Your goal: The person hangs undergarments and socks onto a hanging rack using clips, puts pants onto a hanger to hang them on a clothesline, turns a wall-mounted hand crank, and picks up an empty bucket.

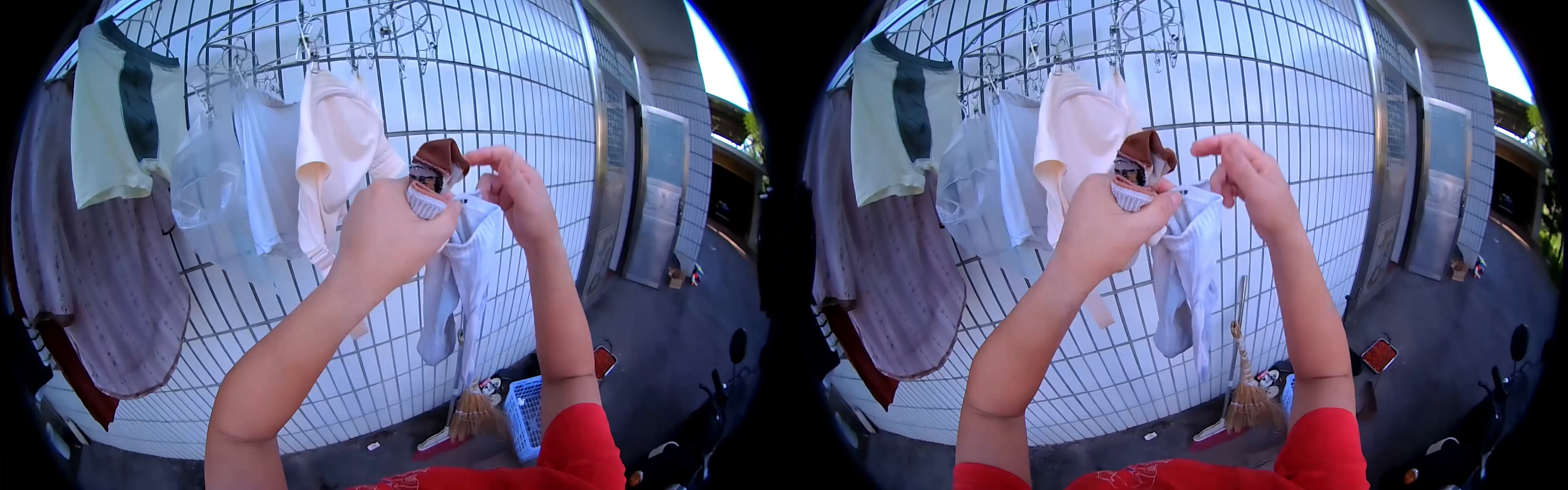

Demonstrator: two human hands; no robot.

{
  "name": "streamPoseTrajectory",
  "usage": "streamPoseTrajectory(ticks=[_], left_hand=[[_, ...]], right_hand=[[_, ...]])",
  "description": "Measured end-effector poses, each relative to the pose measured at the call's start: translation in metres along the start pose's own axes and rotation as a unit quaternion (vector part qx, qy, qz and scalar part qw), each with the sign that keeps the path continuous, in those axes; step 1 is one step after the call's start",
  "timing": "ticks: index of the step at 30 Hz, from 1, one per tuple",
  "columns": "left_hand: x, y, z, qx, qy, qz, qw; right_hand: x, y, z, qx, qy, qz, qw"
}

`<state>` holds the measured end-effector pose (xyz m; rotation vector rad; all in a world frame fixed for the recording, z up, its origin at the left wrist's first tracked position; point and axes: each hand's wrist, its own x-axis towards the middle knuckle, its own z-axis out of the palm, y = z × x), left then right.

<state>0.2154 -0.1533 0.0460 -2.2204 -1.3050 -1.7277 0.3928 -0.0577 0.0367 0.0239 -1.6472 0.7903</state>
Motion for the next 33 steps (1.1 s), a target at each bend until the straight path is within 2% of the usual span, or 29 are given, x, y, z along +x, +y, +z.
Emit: streamPoseTrajectory(ticks=[2, 4, 6, 9, 12, 14, 15, 18, 20, 22, 23, 27, 29, 33], left_hand=[[0.029, -0.004, 0.014, 0.017, 0.012, -0.003, 1.0], [0.053, -0.013, 0.026, 0.033, 0.006, -0.008, 0.999], [0.072, -0.018, 0.037, 0.029, 0.044, -0.018, 0.998], [0.096, -0.026, 0.044, 0.041, 0.059, -0.028, 0.997], [0.123, -0.044, 0.043, 0.093, 0.092, -0.052, 0.99], [0.133, -0.045, 0.037, 0.035, 0.079, -0.06, 0.994], [0.137, -0.046, 0.035, 0.025, 0.093, -0.052, 0.994], [0.146, -0.049, 0.029, -0.026, 0.119, -0.066, 0.99], [0.147, -0.048, 0.025, -0.023, 0.122, -0.056, 0.991], [0.149, -0.047, 0.022, 0.049, 0.129, -0.065, 0.988], [0.151, -0.05, 0.022, 0.054, 0.143, -0.064, 0.986], [0.158, -0.061, 0.014, 0.07, 0.136, -0.049, 0.987], [0.158, -0.06, 0.013, 0.082, 0.123, -0.02, 0.989], [0.163, -0.057, 0.008, 0.111, 0.114, -0.029, 0.987]], right_hand=[[0.045, 0.003, -0.028, 0.009, 0.068, 0.016, 0.998], [0.093, 0.017, -0.055, -0.003, 0.092, 0.038, 0.995], [0.139, 0.031, -0.067, 0.005, 0.098, 0.036, 0.994], [0.206, 0.05, -0.069, 0.017, 0.079, 0.034, 0.996], [0.248, 0.058, -0.058, 0.042, 0.051, 0.082, 0.994], [0.262, 0.06, -0.048, 0.073, -0.052, 0.115, 0.989], [0.271, 0.065, -0.046, 0.063, -0.084, 0.097, 0.99], [0.28, 0.076, -0.042, 0.068, -0.126, 0.091, 0.985], [0.271, 0.075, -0.035, 0.102, -0.12, 0.103, 0.982], [0.269, 0.081, -0.033, 0.204, -0.144, 0.133, 0.959], [0.268, 0.092, -0.034, 0.205, -0.158, 0.079, 0.963], [0.241, 0.08, -0.024, 0.248, -0.185, 0.113, 0.944], [0.24, 0.081, -0.019, 0.248, -0.185, 0.106, 0.945], [0.239, 0.081, -0.011, 0.235, -0.173, 0.093, 0.952]])
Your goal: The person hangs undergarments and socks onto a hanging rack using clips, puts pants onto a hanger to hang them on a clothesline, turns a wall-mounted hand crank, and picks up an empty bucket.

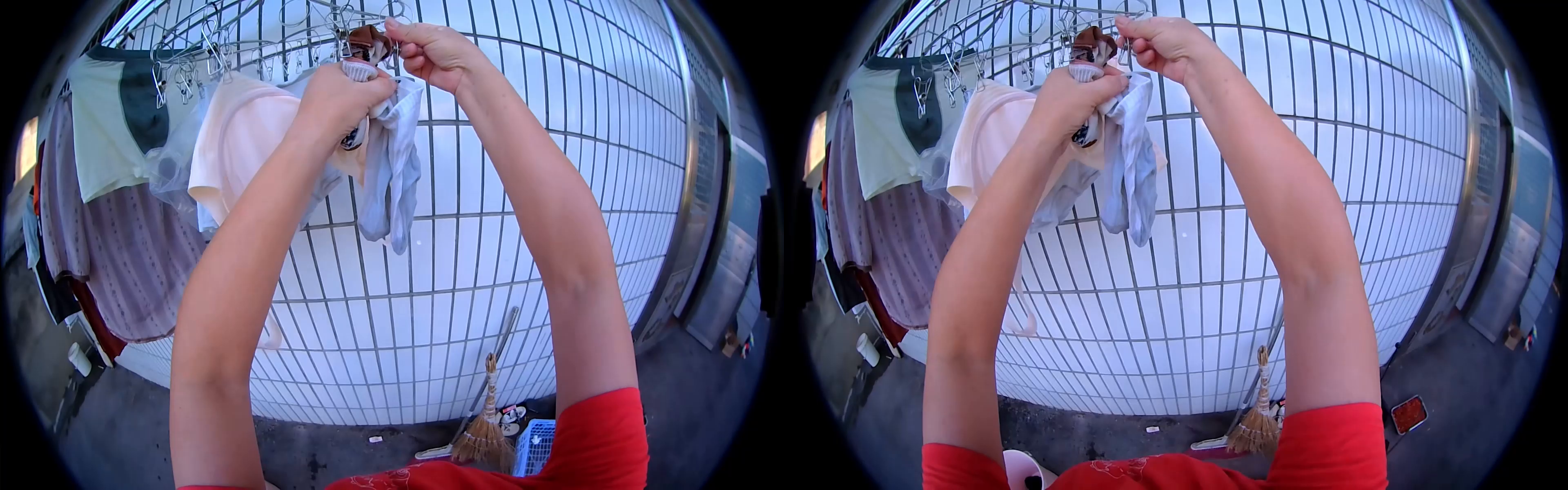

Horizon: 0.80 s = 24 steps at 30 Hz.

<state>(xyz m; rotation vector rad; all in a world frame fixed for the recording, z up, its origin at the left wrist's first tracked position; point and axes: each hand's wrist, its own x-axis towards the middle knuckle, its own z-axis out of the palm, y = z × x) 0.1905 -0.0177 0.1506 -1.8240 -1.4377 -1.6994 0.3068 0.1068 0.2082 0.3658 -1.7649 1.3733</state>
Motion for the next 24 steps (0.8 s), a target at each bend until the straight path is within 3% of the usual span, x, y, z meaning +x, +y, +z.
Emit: streamPoseTrajectory(ticks=[6, 12, 14, 17, 24], left_hand=[[0.012, -0.006, 0.0, 0.025, 0.033, 0.027, 0.999], [0.015, -0.005, 0.0, 0.127, 0.036, 0.04, 0.99], [0.018, -0.007, 0.002, 0.205, 0.076, 0.04, 0.975], [0.009, 0.01, -0.002, 0.2, 0.034, 0.042, 0.978], [0.007, 0.006, -0.006, 0.107, 0.041, 0.006, 0.993]], right_hand=[[0.001, 0.003, 0.002, -0.066, 0.036, -0.031, 0.997], [-0.01, -0.006, 0.008, -0.112, 0.057, -0.022, 0.992], [-0.012, -0.01, 0.012, -0.13, 0.063, -0.022, 0.989], [-0.01, -0.009, 0.01, -0.143, 0.071, -0.028, 0.987], [0.003, -0.007, -0.003, -0.166, 0.041, -0.011, 0.985]])
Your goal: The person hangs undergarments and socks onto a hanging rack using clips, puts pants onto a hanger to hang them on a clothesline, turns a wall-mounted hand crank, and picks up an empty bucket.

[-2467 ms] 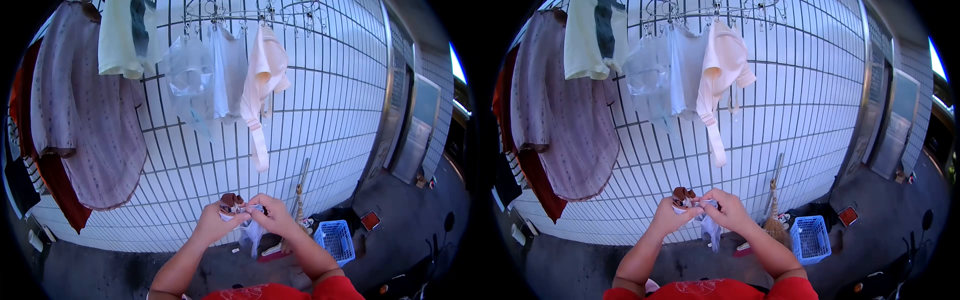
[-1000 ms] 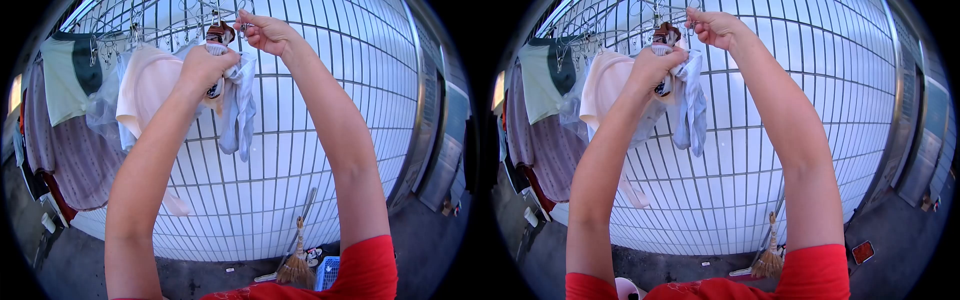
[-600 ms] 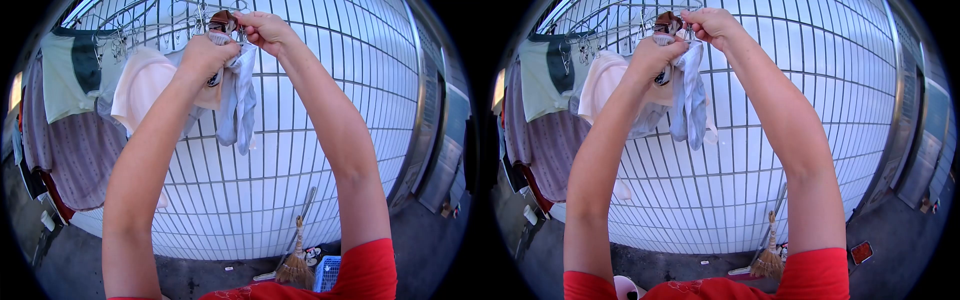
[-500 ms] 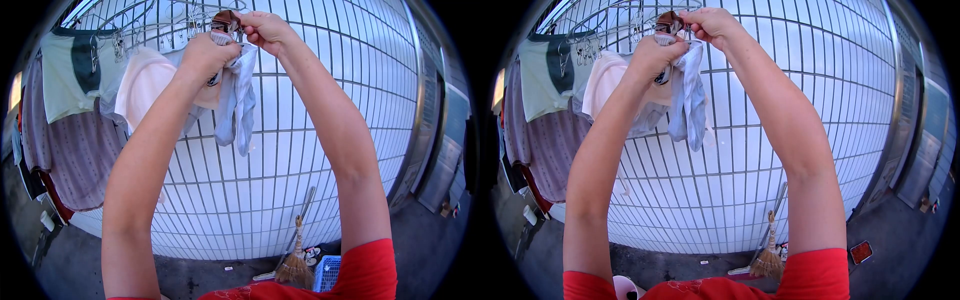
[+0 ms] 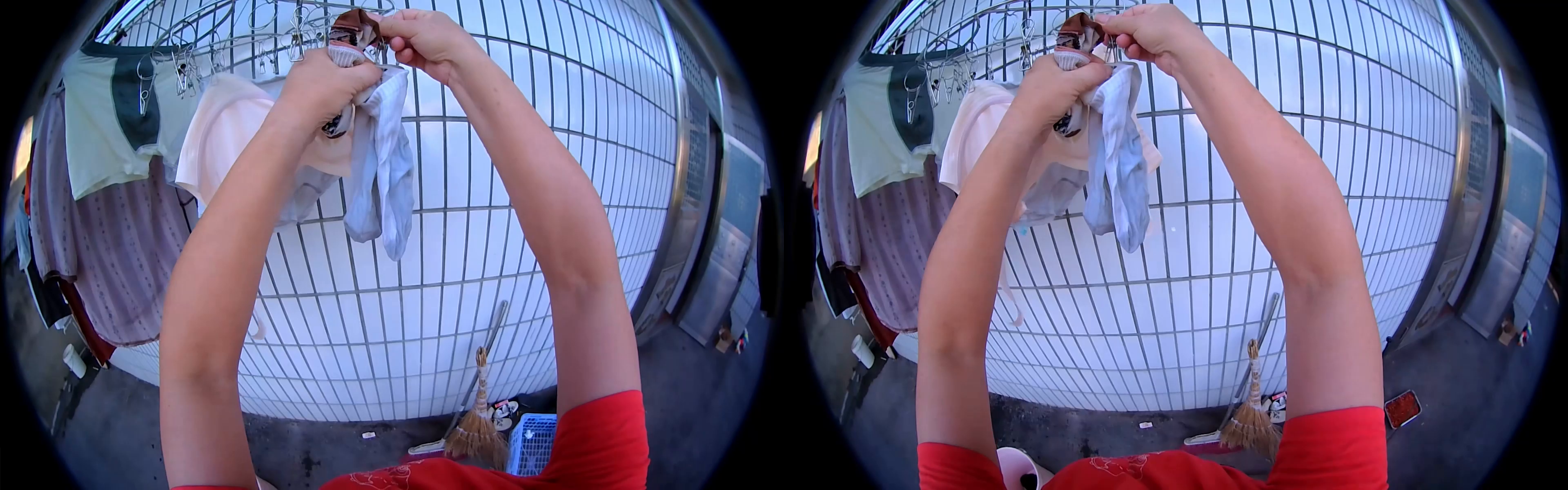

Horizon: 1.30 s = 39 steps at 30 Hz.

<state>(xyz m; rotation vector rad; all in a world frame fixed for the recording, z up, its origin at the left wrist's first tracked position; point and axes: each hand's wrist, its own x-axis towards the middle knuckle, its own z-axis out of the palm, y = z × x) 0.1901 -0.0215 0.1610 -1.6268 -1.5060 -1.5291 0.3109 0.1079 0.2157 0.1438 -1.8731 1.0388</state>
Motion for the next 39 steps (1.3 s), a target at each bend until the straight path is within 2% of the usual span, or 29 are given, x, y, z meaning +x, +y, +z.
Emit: streamPoseTrajectory(ticks=[7, 9, 15, 20, 22, 25, 27, 29, 31, 33, 35, 37, 39], left_hand=[[-0.003, 0.009, -0.003, 0.013, -0.029, -0.018, 0.999], [-0.007, 0.009, -0.001, -0.163, -0.051, -0.027, 0.985], [-0.004, 0.001, 0.002, -0.237, -0.028, -0.013, 0.971], [-0.007, 0.005, 0.005, -0.271, -0.035, -0.043, 0.961], [-0.009, 0.004, 0.006, -0.277, -0.024, -0.051, 0.959], [-0.028, 0.004, 0.004, -0.31, -0.016, -0.081, 0.947], [-0.055, 0.008, 0.003, -0.394, -0.008, -0.103, 0.914], [-0.083, 0.004, 0.005, -0.396, -0.015, -0.11, 0.911], [-0.112, -0.003, 0.008, -0.483, 0.004, -0.168, 0.859], [-0.141, -0.009, 0.008, -0.502, 0.007, -0.205, 0.84], [-0.168, -0.008, 0.004, -0.554, -0.01, -0.257, 0.792], [-0.19, -0.007, 0.002, -0.552, 0.007, -0.289, 0.783], [-0.208, -0.012, -0.001, -0.585, -0.026, -0.307, 0.75]], right_hand=[[-0.008, -0.012, 0.006, -0.018, 0.012, -0.014, 1.0], [-0.01, -0.014, 0.005, -0.012, 0.008, -0.011, 1.0], [-0.013, -0.015, 0.003, -0.009, 0.005, 0.005, 1.0], [-0.022, -0.014, 0.005, 0.012, -0.013, 0.034, 0.999], [-0.028, -0.011, 0.003, -0.081, 0.024, -0.024, 0.996], [-0.045, -0.015, 0.005, -0.095, 0.062, -0.058, 0.992], [-0.065, -0.018, 0.008, -0.093, 0.075, -0.068, 0.991], [-0.08, -0.011, 0.007, -0.201, 0.213, -0.299, 0.908], [-0.105, -0.007, 0.015, -0.097, 0.157, -0.363, 0.913], [-0.15, -0.002, 0.033, -0.104, 0.072, -0.33, 0.936], [-0.185, 0.006, 0.047, -0.266, -0.028, -0.297, 0.917], [-0.216, 0.017, 0.071, -0.277, -0.058, -0.276, 0.919], [-0.231, 0.032, 0.088, -0.291, -0.088, -0.256, 0.918]])
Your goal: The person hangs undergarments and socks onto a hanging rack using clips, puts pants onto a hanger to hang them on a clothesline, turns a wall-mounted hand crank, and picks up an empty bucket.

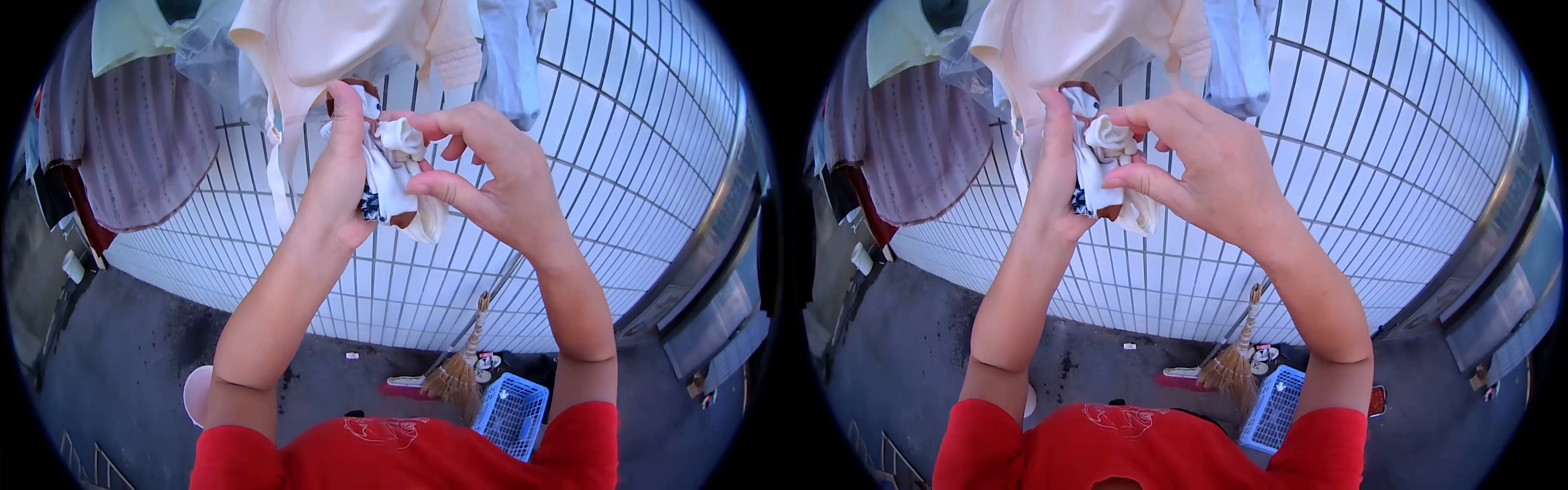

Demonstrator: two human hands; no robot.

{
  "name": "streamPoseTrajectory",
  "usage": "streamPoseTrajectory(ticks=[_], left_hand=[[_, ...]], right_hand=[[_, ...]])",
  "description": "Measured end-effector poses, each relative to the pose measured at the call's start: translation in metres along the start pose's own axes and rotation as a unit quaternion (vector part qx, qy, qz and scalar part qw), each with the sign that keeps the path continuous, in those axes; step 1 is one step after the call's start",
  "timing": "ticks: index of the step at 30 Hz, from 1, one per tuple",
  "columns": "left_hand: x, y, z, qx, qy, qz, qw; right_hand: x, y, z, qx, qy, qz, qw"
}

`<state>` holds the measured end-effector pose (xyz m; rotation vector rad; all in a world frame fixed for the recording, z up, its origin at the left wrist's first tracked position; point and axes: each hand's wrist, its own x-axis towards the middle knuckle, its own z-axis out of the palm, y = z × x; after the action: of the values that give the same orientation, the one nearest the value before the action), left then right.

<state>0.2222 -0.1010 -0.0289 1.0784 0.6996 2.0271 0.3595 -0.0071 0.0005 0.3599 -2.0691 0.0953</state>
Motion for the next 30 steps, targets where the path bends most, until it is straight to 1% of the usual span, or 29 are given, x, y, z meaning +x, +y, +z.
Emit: streamPoseTrajectory(ticks=[1, 2, 3, 4, 5, 6, 7, 8, 9, 13, 14, 15, 16, 18, 19, 20, 22, 24, 27, 29, 30], left_hand=[[-0.009, -0.002, -0.009, -0.015, -0.023, -0.015, 1.0], [-0.017, -0.007, -0.015, -0.021, -0.015, -0.026, 0.999], [-0.027, -0.012, -0.023, -0.023, -0.026, -0.052, 0.998], [-0.036, -0.018, -0.031, -0.027, -0.035, -0.08, 0.996], [-0.045, -0.025, -0.043, -0.048, -0.064, -0.084, 0.993], [-0.055, -0.03, -0.052, -0.054, -0.054, -0.1, 0.992], [-0.065, -0.034, -0.06, -0.052, -0.049, -0.117, 0.991], [-0.074, -0.038, -0.068, -0.05, -0.046, -0.132, 0.989], [-0.082, -0.04, -0.079, -0.093, -0.045, -0.161, 0.982], [-0.104, -0.055, -0.108, -0.106, 0.012, -0.201, 0.974], [-0.106, -0.055, -0.113, -0.108, 0.016, -0.207, 0.972], [-0.109, -0.055, -0.118, -0.138, 0.024, -0.217, 0.966], [-0.112, -0.055, -0.122, -0.168, 0.031, -0.226, 0.959], [-0.116, -0.059, -0.134, -0.187, 0.02, -0.226, 0.956], [-0.116, -0.06, -0.138, -0.21, 0.023, -0.209, 0.955], [-0.116, -0.059, -0.141, -0.233, 0.027, -0.191, 0.953], [-0.116, -0.055, -0.142, -0.248, 0.043, -0.181, 0.951], [-0.115, -0.051, -0.144, -0.228, 0.088, -0.165, 0.956], [-0.117, -0.049, -0.14, -0.215, 0.085, -0.161, 0.96], [-0.118, -0.049, -0.14, -0.186, 0.093, -0.165, 0.964], [-0.118, -0.05, -0.144, -0.186, 0.093, -0.165, 0.964]], right_hand=[[-0.007, 0.0, 0.013, -0.004, 0.019, 0.018, 1.0], [-0.016, 0.001, 0.025, -0.008, 0.04, 0.038, 0.998], [-0.024, 0.004, 0.032, -0.004, 0.044, 0.019, 0.999], [-0.035, 0.006, 0.044, 0.002, 0.036, 0.036, 0.999], [-0.049, 0.007, 0.058, 0.12, 0.085, 0.129, 0.981], [-0.06, 0.006, 0.07, 0.233, 0.135, 0.221, 0.937], [-0.068, 0.001, 0.079, 0.236, 0.133, 0.239, 0.932], [-0.076, -0.002, 0.087, 0.31, 0.192, 0.289, 0.885], [-0.082, -0.005, 0.095, 0.377, 0.251, 0.333, 0.827], [-0.102, -0.014, 0.123, 0.354, 0.285, 0.376, 0.808], [-0.101, -0.016, 0.127, 0.373, 0.335, 0.382, 0.777], [-0.1, -0.019, 0.13, 0.388, 0.385, 0.387, 0.743], [-0.101, -0.022, 0.132, 0.386, 0.385, 0.397, 0.739], [-0.102, -0.027, 0.135, 0.403, 0.314, 0.399, 0.761], [-0.107, -0.03, 0.139, 0.369, 0.258, 0.408, 0.794], [-0.111, -0.033, 0.141, 0.368, 0.258, 0.412, 0.793], [-0.118, -0.038, 0.143, 0.33, 0.131, 0.33, 0.875], [-0.118, -0.047, 0.143, 0.346, 0.11, 0.332, 0.871], [-0.109, -0.056, 0.152, 0.312, 0.13, 0.327, 0.883], [-0.112, -0.053, 0.153, 0.175, 0.05, 0.313, 0.932], [-0.111, -0.054, 0.154, 0.175, 0.05, 0.313, 0.932]])
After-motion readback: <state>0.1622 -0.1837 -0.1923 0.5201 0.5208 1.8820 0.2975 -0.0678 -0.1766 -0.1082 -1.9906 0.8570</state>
